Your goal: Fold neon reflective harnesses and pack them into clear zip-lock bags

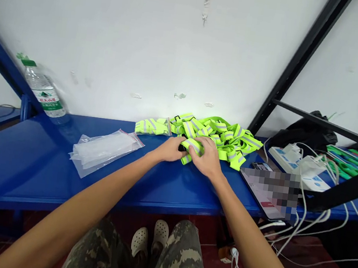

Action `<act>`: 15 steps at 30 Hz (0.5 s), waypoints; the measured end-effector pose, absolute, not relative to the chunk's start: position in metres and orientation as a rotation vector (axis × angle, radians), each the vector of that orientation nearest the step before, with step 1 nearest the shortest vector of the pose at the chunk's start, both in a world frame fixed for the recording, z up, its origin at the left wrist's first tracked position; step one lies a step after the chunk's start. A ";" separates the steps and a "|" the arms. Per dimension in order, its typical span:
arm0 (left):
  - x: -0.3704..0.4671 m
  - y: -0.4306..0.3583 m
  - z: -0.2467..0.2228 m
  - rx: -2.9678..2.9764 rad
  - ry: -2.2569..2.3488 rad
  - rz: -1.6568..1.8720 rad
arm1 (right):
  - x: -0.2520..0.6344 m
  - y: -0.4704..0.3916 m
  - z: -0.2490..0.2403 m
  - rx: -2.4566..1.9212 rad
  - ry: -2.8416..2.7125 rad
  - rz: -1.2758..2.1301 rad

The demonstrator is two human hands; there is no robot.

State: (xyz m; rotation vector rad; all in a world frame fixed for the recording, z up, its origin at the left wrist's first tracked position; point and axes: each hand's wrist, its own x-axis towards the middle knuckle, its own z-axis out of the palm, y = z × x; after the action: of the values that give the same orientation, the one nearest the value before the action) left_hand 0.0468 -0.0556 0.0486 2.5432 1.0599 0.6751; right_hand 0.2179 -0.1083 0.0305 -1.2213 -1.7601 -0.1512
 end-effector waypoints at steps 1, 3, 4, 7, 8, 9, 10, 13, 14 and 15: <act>0.039 -0.055 0.058 2.569 1.075 0.763 | 0.219 -0.109 0.032 -1.198 -1.755 -0.178; 0.022 -0.053 0.079 2.595 1.151 0.976 | 0.222 -0.107 0.033 -1.177 -1.764 -0.227; 0.014 -0.053 0.090 2.591 1.203 1.088 | 0.222 -0.105 0.032 -1.181 -1.779 -0.240; -0.007 -0.052 0.119 2.516 1.337 1.440 | 0.220 -0.097 0.026 -1.235 -1.830 -0.229; -0.013 -0.052 0.127 2.477 1.345 1.550 | 0.218 -0.095 0.024 -1.241 -1.843 -0.223; -0.019 -0.051 0.135 2.435 1.329 1.656 | 0.216 -0.094 0.023 -1.232 -1.848 -0.226; -0.024 -0.049 0.141 2.393 1.293 1.753 | 0.212 -0.094 0.023 -1.208 -1.842 -0.244; -0.041 -0.045 0.157 2.263 1.140 1.986 | 0.203 -0.100 0.029 -1.115 -1.765 -0.388; -0.046 -0.044 0.161 2.211 1.095 2.029 | 0.200 -0.102 0.032 -1.109 -1.735 -0.442; -0.050 -0.044 0.165 2.156 1.054 2.029 | 0.198 -0.103 0.035 -1.124 -1.717 -0.479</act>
State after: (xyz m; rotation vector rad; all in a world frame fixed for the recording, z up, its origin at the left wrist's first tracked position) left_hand -0.0502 -0.0442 0.1652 2.1564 1.0539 2.0285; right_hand 0.1978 -0.1027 0.0352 -1.1241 -1.7166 -0.4789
